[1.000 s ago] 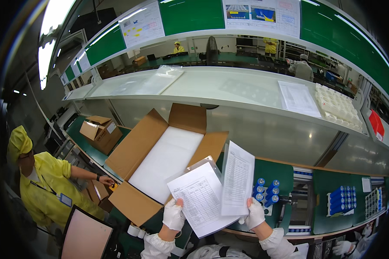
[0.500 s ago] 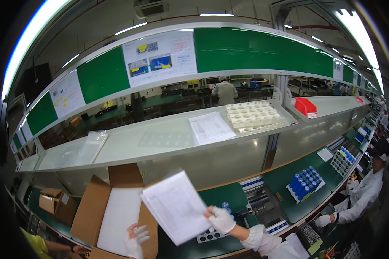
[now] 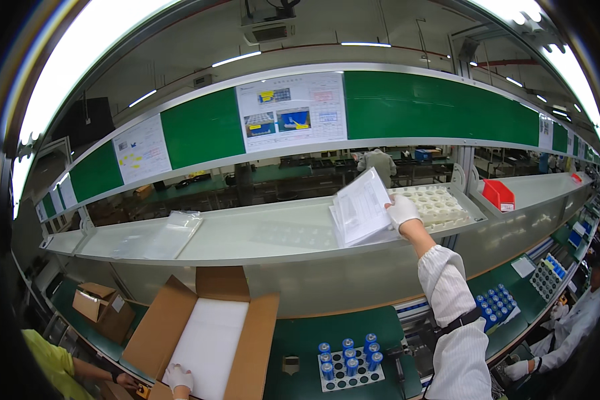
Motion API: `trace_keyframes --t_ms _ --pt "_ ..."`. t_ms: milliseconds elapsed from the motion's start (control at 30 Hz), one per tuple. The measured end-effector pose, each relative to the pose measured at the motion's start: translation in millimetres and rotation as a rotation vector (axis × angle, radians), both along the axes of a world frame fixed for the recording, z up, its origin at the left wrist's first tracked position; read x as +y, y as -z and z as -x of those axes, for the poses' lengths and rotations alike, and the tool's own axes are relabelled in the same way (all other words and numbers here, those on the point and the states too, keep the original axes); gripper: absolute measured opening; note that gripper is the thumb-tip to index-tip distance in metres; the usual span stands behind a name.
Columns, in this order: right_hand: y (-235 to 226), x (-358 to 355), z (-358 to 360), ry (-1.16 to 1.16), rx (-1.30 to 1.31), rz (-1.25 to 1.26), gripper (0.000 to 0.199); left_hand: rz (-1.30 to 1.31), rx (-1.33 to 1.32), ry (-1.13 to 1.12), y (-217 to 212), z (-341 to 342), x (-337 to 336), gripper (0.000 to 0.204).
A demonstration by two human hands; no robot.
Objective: The person transports cardboard boxes to a workstation using a cart and places them on a table. They open a box, remove paper sheets and foam padding, scan battery cells with a handheld scanner, apply labels to them, and place them into a tray.
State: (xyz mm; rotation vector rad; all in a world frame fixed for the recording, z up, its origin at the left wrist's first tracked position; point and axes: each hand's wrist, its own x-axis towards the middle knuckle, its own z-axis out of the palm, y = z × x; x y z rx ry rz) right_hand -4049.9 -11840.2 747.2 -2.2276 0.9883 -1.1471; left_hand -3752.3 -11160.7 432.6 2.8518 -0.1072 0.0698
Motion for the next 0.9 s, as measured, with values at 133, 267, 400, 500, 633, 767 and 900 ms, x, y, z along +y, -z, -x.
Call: trace_keyframes --t_ms 133,267,400,500,633,767,900 --pt "-23.5 52.2 -22.4 0.313 0.368 0.327 0.035 0.006 -0.056 -0.245 -10.0 2.5 11.3 0.057" --pt "-19.7 134.7 -26.1 0.389 0.303 0.588 0.027 -0.081 0.037 -0.274 -31.5 -7.5 4.9 0.059" --pt "11.0 143.8 -36.7 0.118 0.271 0.669 0.022 -0.191 0.179 -0.281 -59.3 -24.2 -6.2 0.064" --pt "19.2 147.0 -54.4 -0.206 0.303 0.774 0.020 -0.232 0.261 -0.260 -69.4 -35.6 4.8 0.070" --pt "19.4 138.5 -61.7 -0.474 0.407 0.925 0.026 -0.077 0.255 -0.177 -76.1 -49.3 18.9 0.067" --pt "7.7 109.6 -63.0 -0.522 0.520 0.700 0.028 0.153 0.275 -0.168 -68.2 -58.6 37.9 0.062" --pt "15.7 87.3 -59.0 -0.589 0.207 0.631 0.025 0.213 0.332 -0.123 -72.9 -59.3 51.9 0.061"
